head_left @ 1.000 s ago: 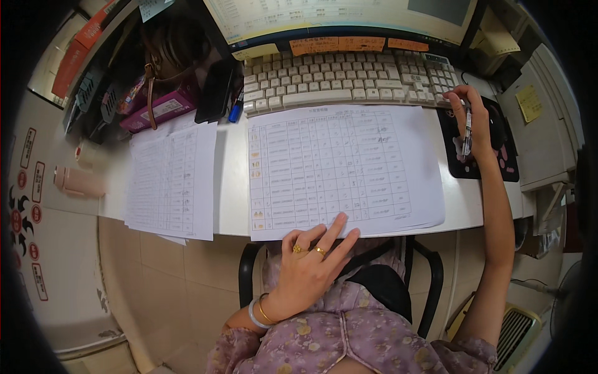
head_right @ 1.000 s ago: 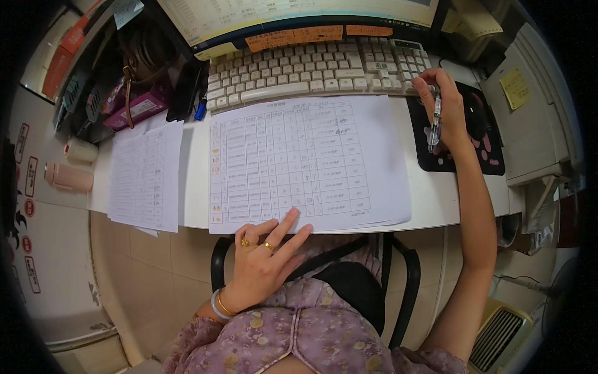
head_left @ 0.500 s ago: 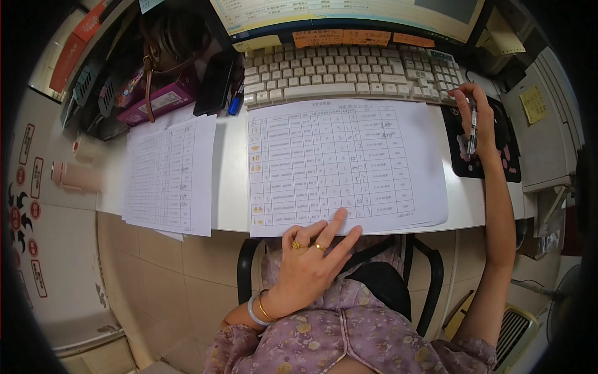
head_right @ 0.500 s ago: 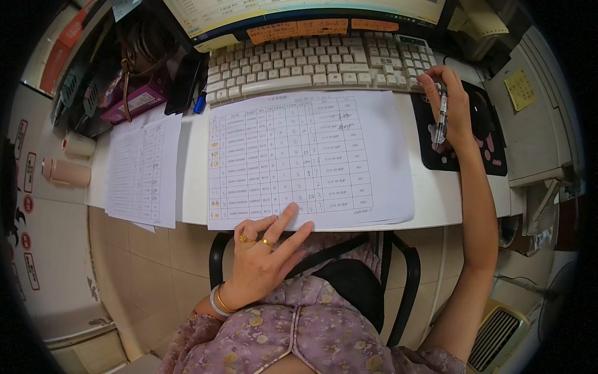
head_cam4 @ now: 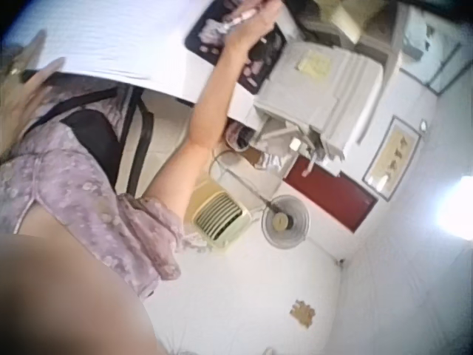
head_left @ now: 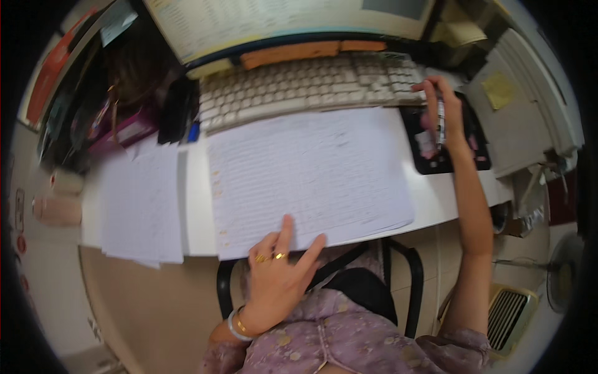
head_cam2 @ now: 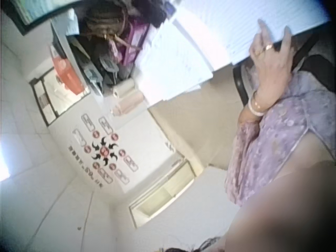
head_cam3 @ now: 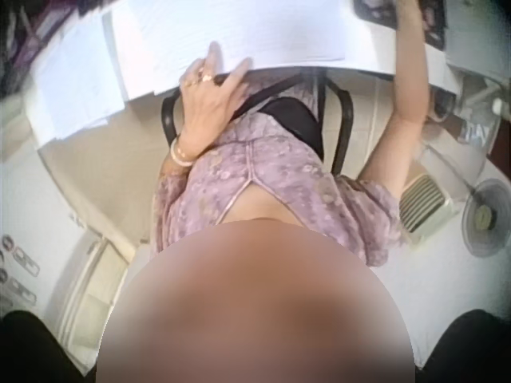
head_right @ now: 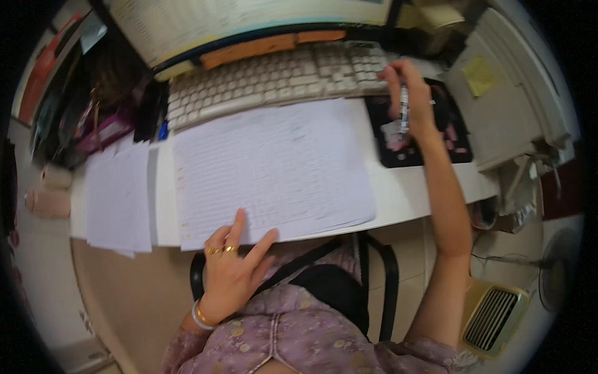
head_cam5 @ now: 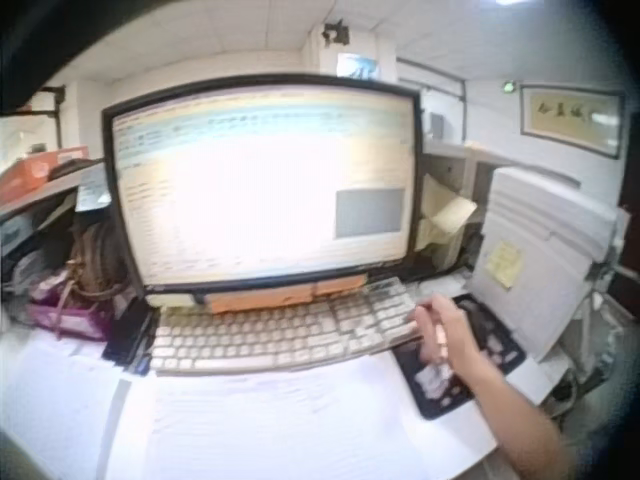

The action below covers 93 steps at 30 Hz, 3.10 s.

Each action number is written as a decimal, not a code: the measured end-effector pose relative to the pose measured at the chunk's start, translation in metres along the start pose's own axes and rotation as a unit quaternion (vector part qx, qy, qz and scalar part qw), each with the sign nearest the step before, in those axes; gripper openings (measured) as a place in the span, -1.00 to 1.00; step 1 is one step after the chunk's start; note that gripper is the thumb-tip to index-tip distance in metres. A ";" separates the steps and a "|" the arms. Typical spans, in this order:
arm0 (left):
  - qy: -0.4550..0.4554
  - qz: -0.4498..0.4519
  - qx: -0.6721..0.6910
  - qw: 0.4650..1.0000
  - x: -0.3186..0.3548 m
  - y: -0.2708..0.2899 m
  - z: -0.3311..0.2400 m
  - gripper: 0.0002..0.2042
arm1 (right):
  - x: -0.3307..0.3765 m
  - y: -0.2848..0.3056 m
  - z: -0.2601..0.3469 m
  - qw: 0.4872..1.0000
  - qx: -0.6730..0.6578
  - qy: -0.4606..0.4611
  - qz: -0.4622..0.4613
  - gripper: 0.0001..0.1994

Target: Filling out paper records while referencing data on a computer screen in an office setting.

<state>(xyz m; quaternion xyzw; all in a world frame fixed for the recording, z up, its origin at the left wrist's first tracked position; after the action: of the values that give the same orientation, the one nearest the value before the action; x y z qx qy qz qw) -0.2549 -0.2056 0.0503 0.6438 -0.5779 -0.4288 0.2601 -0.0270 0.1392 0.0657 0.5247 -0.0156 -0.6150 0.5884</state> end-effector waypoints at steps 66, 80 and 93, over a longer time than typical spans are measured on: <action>0.018 0.015 0.009 1.000 -0.014 0.010 0.006 -0.39 | 0.003 -0.006 0.024 0.995 0.043 0.090 0.023 -0.88; 0.014 0.005 -0.034 0.999 -0.013 0.005 0.005 -0.38 | -0.011 -0.032 0.016 0.978 0.108 0.169 0.064 -0.72; 0.010 0.009 -0.033 0.999 -0.014 0.005 0.005 -0.39 | -0.008 -0.021 0.047 0.996 -0.007 0.083 0.038 -0.85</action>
<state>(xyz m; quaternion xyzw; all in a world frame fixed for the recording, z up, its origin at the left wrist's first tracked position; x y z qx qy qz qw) -0.2616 -0.1922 0.0559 0.6344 -0.5663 -0.4386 0.2908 -0.0744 0.1235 0.0786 0.5684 0.0178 -0.5471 0.6142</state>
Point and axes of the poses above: each hand's wrist, its own x-axis away from the middle knuckle, its own y-axis out of the back of the hand, z = x × y, the point moved 3 cm from there along -x, towards the middle knuckle, and after that the axes turned 12 degrees about x, right-handed, at the moved point
